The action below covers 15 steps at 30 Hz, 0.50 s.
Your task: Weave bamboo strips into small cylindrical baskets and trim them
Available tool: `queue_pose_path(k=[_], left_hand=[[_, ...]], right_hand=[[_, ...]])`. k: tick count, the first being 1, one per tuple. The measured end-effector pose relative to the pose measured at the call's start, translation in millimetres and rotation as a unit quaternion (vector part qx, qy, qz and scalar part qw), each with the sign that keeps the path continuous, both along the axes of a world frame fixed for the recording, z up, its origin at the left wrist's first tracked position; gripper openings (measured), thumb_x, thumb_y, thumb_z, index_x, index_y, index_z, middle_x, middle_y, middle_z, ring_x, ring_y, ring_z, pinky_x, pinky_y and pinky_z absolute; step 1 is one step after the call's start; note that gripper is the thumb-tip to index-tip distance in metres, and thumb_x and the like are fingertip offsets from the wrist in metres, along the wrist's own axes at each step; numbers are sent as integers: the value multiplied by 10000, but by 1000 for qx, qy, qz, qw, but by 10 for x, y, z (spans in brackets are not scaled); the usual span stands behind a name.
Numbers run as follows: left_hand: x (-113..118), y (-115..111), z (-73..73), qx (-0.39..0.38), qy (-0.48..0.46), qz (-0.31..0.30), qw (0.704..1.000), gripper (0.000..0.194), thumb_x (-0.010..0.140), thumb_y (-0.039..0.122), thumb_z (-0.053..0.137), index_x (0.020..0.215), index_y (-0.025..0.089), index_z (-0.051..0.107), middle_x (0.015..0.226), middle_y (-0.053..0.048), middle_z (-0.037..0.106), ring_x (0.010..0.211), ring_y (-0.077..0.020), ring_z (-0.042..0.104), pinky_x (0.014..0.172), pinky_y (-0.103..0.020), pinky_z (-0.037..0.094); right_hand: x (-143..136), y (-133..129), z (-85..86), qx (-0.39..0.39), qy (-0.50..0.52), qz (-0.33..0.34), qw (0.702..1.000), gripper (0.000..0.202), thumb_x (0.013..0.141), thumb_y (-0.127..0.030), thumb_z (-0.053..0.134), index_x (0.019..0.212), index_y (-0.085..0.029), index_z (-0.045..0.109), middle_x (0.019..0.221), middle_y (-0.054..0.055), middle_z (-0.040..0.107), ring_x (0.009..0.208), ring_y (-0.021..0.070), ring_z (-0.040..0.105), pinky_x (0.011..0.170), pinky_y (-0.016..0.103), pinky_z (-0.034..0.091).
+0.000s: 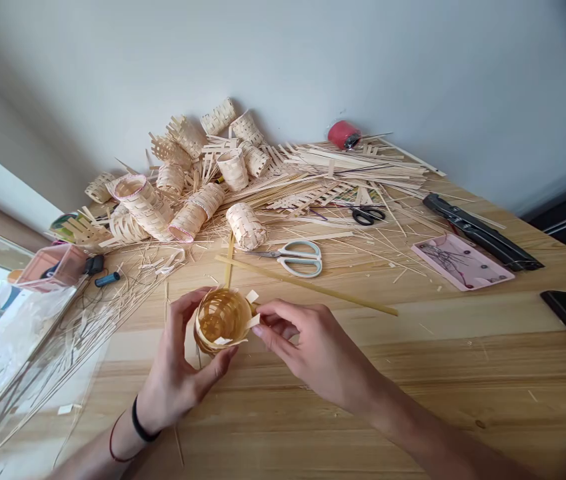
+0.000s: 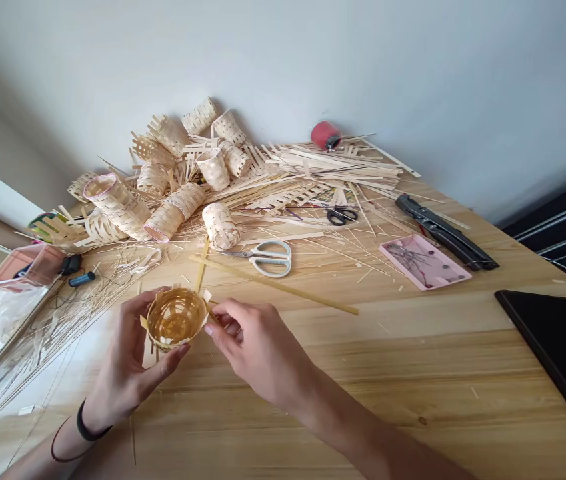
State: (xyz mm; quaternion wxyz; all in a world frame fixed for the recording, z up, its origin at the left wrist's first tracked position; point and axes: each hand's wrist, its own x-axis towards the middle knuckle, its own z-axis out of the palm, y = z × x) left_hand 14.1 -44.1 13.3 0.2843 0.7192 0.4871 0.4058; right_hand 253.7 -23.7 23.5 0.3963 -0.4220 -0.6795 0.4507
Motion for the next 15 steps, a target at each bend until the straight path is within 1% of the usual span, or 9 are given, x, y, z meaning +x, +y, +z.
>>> queue_pose_path(k=[4,6,9,12,15], left_hand=[[-11,27,60,-8,46,-12,999,741,928,286,817,1568,335,447,1489,-105,602,1393,-330,603,1218,-538,488],[-9,36,84,1,55,-24,998,744,930,274,810,1578,321,449,1488,-125,583,1404,-341,579,1213,-552,483],[-3,42,91,1,64,-31,997,779,902,224,814,1585,313,450,1484,-138,547,1435,-353,536,1212,-571,480],[2,58,63,6,61,-27,998,844,846,213,855,1583,316,458,1484,-137,543,1442,-366,534,1198,-575,495],[15,83,39,9,35,-37,999,845,830,280,893,1563,315,475,1508,-140,570,1425,-366,574,1172,-552,523]], right_hand=[[-27,10,-62,35,-10,-22,999,39,988,-178,736,1010,-192,765,817,19,835,677,159,777,640,225,581],[-32,14,-80,58,-25,-30,998,83,973,-144,760,1039,-194,766,795,13,829,617,154,751,602,230,557],[-42,-1,-106,102,-43,-29,993,131,975,-105,752,1067,-198,760,810,20,841,606,159,750,605,239,552],[-58,-39,-134,144,-50,-21,988,75,1018,-147,714,1047,-210,743,837,30,851,650,169,779,632,244,566],[-77,-85,-154,188,-66,-24,980,67,1062,-195,661,1037,-208,722,844,44,846,669,176,788,639,250,563]])
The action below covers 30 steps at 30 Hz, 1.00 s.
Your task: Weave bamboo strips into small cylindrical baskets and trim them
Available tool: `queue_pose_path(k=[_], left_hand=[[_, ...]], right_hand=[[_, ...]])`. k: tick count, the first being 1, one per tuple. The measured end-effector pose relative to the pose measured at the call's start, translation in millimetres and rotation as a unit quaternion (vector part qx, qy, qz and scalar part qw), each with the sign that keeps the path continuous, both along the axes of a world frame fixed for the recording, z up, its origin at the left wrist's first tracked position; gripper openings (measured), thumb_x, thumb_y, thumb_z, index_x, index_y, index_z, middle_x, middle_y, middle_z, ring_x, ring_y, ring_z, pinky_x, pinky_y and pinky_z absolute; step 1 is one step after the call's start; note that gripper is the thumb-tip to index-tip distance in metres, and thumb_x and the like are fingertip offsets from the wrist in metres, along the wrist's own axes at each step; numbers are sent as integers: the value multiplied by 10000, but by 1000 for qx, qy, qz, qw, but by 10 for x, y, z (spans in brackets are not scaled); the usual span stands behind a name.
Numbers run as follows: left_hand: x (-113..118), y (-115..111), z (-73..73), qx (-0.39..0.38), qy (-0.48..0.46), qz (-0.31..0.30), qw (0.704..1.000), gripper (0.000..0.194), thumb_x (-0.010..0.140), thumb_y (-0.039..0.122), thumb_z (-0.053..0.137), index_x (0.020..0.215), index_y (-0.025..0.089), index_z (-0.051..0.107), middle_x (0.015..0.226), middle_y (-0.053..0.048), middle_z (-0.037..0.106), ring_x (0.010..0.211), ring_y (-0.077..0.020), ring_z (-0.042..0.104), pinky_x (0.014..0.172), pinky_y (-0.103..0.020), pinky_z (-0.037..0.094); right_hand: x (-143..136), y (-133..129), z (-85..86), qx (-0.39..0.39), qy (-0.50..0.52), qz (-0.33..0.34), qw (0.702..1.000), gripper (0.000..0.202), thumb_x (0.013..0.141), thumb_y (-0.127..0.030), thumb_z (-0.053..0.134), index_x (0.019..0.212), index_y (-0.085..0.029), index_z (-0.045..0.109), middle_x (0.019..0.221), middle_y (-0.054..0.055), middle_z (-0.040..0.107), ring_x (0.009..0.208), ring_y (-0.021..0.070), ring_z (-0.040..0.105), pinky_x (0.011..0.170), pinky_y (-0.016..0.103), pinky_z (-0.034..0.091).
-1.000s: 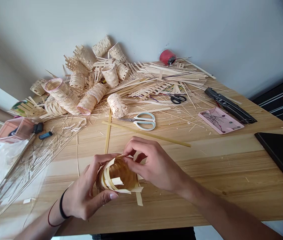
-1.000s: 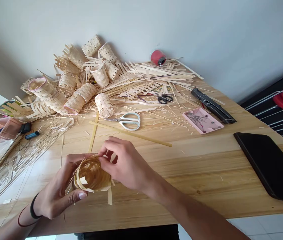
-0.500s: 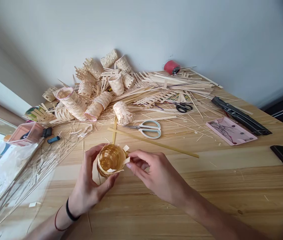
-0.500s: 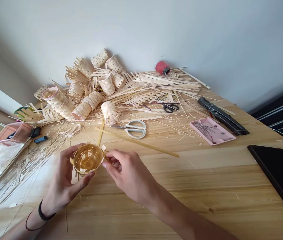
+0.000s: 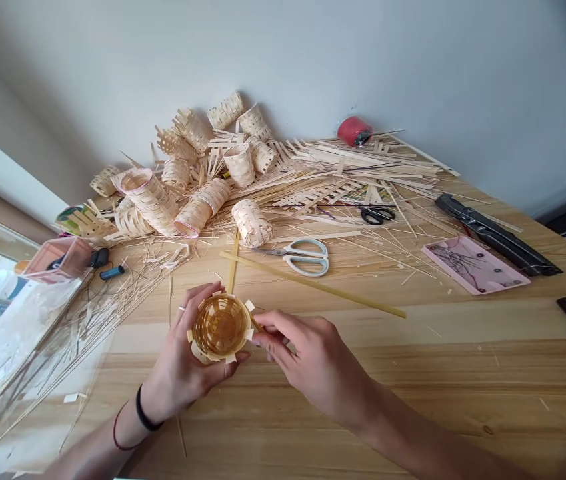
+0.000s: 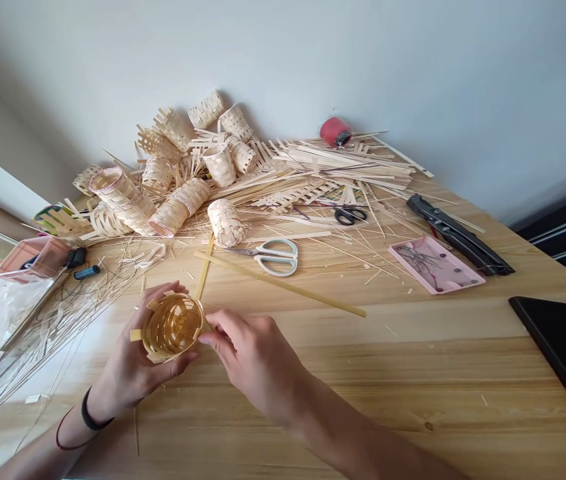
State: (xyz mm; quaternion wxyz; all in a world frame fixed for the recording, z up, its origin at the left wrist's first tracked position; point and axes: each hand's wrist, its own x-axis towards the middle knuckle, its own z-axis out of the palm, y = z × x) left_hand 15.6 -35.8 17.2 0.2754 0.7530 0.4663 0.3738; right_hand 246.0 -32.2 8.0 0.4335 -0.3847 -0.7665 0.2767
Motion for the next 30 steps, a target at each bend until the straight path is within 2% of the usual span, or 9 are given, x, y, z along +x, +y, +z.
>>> queue_pose_path(k=[4,9,19,24,30], left_hand=[[35,10,19,-28,-15,0,999,718,844,311,897,1468,291,542,1477,-128,641,1319,-324,683,1107,-477,578],[84,-3,23,-25,-40,3,999,655,838,298,902,1386,262,544,1350,-108,703,1180,-272,754,982,-392,644],[110,-19,-91,-3,-39,49,998,667,823,348,912,1374,263,546,1329,-105,678,1166,-277,736,983,-415,639],[97,-23,-140,-13,-51,57,997,681,824,324,914,1386,275,533,1312,-94,698,1139,-268,752,943,-392,647],[117,-20,-132,3,-42,68,997,725,813,299,921,1425,295,532,1404,-100,666,1217,-279,717,1023,-417,613]], right_hand=[[-15,-46,9,43,-23,-10,999,107,1079,-189,618,1001,-185,692,798,50,814,634,176,760,618,258,527],[-27,-72,21,50,-24,-18,998,155,1080,-180,603,940,-188,668,753,39,791,598,167,736,593,254,486],[-84,-107,21,-16,-2,-32,999,173,1080,-210,593,915,-214,645,639,-7,722,476,132,631,534,239,456],[-108,-135,-4,-46,13,-33,998,163,1086,-226,570,938,-222,638,638,-13,720,468,137,667,519,228,488],[-119,-134,-12,-41,6,-27,999,163,1086,-210,554,935,-218,614,667,-2,740,479,141,687,507,229,491]])
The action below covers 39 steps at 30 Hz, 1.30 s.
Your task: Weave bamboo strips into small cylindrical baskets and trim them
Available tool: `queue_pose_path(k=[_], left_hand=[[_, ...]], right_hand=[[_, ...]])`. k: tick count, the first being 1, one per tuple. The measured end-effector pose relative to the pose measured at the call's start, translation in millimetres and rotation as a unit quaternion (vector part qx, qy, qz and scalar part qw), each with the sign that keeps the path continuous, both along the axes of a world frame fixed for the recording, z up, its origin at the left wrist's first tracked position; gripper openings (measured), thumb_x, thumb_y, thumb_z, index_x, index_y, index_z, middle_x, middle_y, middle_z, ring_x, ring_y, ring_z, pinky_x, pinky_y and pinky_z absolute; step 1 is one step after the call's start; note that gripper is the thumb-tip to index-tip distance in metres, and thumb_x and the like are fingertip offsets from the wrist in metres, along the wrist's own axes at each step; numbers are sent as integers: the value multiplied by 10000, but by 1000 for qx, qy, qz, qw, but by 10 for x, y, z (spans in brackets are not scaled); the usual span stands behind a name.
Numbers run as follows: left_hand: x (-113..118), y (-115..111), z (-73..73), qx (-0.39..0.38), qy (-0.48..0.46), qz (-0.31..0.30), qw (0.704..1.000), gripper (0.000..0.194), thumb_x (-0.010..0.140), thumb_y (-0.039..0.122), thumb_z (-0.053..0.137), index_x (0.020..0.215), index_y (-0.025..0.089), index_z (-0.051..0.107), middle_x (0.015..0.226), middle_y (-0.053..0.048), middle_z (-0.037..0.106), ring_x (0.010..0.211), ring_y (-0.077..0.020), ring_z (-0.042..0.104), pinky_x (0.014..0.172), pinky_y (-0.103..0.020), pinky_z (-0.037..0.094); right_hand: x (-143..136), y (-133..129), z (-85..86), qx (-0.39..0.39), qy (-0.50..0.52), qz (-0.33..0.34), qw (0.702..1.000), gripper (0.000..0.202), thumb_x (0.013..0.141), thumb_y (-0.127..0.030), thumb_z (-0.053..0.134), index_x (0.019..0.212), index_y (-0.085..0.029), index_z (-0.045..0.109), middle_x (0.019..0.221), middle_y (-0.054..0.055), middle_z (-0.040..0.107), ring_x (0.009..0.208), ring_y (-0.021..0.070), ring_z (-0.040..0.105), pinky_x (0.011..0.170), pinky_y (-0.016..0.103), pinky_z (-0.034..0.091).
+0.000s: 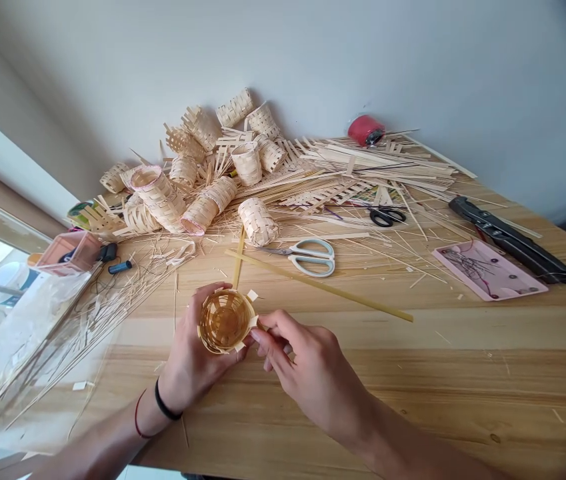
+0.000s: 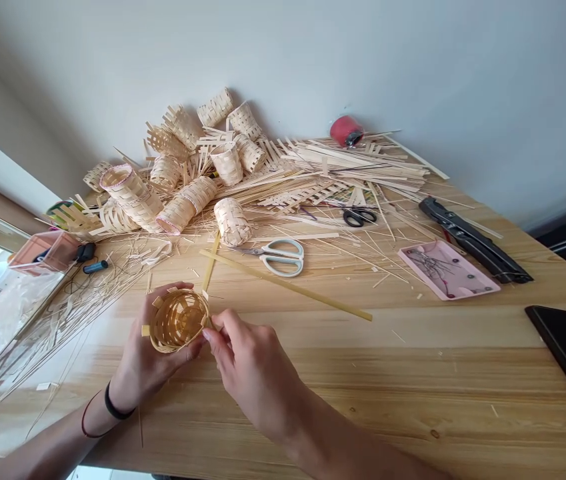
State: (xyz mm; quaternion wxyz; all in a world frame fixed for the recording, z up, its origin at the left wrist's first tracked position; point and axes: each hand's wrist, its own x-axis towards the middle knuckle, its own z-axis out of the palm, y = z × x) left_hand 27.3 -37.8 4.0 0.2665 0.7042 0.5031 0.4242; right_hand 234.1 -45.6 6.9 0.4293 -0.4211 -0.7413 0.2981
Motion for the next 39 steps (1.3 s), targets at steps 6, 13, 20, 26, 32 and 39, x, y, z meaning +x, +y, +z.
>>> queue_pose_path(k=[6,13,20,26,32,39], left_hand=[[-36,20,110,-76,-108,-42,990,683,820,322,922,1362,275,509,1348,-91,688,1182,-266,730,1023,-414,615],[-130,85,144,-211,-210,-67,952,658,775,444,952,1298,249,603,1147,-83,775,1053,-278,767,944,-417,637],[-145,83,152,-262,-225,-58,937,717,796,506,928,1412,269,647,1249,-108,807,1158,-332,766,1063,-517,594],[-110,66,199,-278,-196,-86,936,822,857,506,877,1561,269,524,1231,-102,804,1157,-323,759,1041,-484,595],[-84,51,195,-254,-170,-103,947,792,891,485,859,1551,265,481,1278,-100,783,1183,-299,745,1065,-443,580],[-62,13,132,-206,-184,-113,954,821,858,456,906,1525,245,477,1424,-138,733,1337,-332,702,1168,-441,537]], right_hand=[[92,64,130,-3,32,47,998,54,1045,-266,657,1036,-216,640,775,3,765,651,157,746,633,239,586],[246,153,289,58,55,23,997,195,1066,-167,588,1213,-238,694,1045,67,818,879,188,794,823,304,664],[260,228,263,132,47,77,987,196,1029,-75,665,1136,-217,747,1025,65,783,956,185,758,866,303,638],[261,239,249,138,40,90,985,122,1025,-110,710,1024,-222,758,997,58,772,923,181,754,842,291,626],[218,201,238,109,52,62,991,109,1001,-98,729,957,-196,748,903,41,707,826,165,706,761,276,584],[218,189,216,50,78,59,994,98,973,-120,773,894,-173,750,847,24,686,725,144,659,637,248,525]])
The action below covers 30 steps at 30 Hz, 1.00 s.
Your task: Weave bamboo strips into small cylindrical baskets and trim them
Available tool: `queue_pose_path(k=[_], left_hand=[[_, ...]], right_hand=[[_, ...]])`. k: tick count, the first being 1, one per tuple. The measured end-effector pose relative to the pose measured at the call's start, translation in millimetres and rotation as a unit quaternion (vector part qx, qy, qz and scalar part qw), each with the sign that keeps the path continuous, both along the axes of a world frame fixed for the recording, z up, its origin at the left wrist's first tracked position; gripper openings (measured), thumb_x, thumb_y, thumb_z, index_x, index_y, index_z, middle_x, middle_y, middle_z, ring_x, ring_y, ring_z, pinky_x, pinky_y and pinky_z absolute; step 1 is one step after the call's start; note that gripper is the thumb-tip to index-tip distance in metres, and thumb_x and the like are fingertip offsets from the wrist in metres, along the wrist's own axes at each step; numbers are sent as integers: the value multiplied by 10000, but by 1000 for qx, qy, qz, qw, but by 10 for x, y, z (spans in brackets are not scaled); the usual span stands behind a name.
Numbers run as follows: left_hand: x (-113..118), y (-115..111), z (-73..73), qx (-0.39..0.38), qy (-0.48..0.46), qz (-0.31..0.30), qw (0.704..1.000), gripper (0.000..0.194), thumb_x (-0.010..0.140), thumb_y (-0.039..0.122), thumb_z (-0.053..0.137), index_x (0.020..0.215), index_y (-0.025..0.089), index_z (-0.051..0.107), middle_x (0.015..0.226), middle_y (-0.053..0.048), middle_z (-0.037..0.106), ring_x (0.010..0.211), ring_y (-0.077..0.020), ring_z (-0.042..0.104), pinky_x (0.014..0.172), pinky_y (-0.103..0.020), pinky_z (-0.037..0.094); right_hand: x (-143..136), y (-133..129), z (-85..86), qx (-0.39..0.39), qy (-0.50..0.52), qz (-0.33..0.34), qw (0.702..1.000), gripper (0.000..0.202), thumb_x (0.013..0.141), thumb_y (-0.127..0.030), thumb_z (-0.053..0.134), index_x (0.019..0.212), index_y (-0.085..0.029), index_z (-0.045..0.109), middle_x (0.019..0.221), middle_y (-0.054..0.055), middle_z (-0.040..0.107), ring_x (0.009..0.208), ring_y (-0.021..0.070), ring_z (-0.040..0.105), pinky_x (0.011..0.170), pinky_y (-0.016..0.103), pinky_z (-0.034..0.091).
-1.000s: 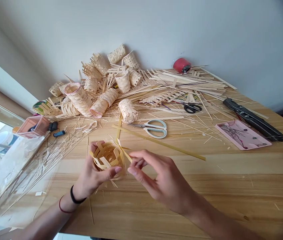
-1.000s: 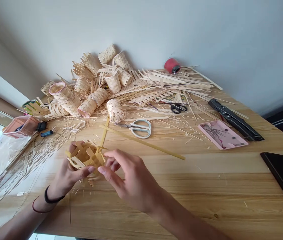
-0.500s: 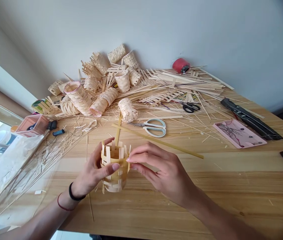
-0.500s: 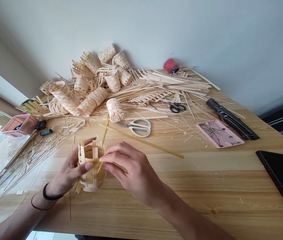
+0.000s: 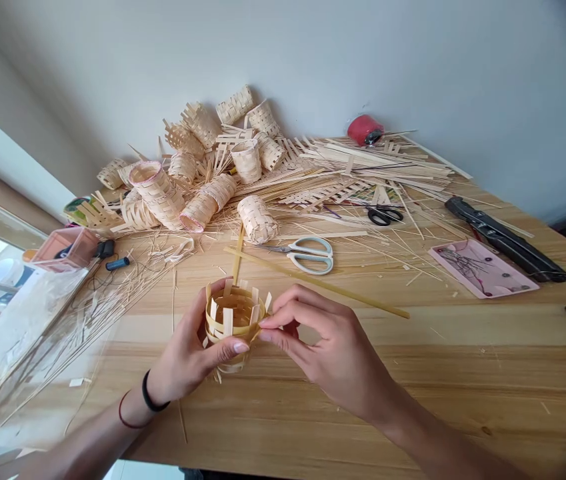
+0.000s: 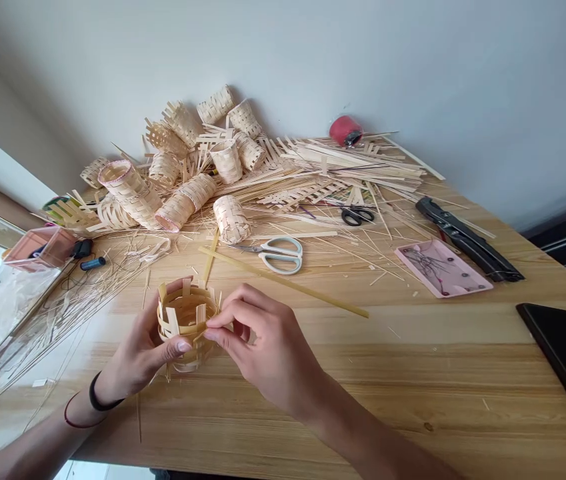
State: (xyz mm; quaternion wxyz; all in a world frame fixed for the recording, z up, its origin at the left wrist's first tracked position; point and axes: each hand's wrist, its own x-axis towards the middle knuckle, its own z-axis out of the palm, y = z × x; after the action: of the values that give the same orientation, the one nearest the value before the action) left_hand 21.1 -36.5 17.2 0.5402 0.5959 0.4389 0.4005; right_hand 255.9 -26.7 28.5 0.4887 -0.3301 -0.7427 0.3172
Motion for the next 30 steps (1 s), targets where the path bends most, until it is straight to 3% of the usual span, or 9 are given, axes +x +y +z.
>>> queue_pose_path(k=[11,17,23,26,30], left_hand=[[7,-47,31,45,56,-7,997,761,936,370,825,1574,244,428,1510,-163,665,1396,-339,664,1196,-463,534],[15,-57,32,88,54,-18,994,695,960,320,794,1552,277,434,1487,-126,676,1363,-294,679,1172,-420,543],[-13,-65,22,85,35,19,996,826,890,347,876,1578,285,423,1519,-127,644,1401,-317,638,1190,-436,507],[-61,-47,32,25,1,15,1000,866,917,472,834,1630,294,375,1466,-122,682,1328,-325,679,1146,-451,526],[-99,-29,21,-72,-68,19,995,869,935,594,774,1661,325,378,1460,-107,700,1317,-343,684,1127,-454,522]], right_hand=[[-25,-25,20,-21,6,-20,1000,118,924,-96,816,860,-170,751,838,12,672,696,132,637,626,242,514],[-38,-41,-30,-3,5,-38,999,222,882,-85,866,1009,-183,713,833,-21,666,720,125,635,658,225,539],[5,-17,-27,34,-2,-42,999,261,951,-129,802,1148,-231,663,882,-24,652,756,137,643,695,243,576],[47,3,-3,61,-17,-42,997,280,994,-174,757,1244,-239,650,1002,16,684,887,166,681,837,290,620],[87,16,-9,61,-58,12,996,524,994,-393,794,1451,-249,581,1358,113,654,1313,248,644,1139,394,570]])
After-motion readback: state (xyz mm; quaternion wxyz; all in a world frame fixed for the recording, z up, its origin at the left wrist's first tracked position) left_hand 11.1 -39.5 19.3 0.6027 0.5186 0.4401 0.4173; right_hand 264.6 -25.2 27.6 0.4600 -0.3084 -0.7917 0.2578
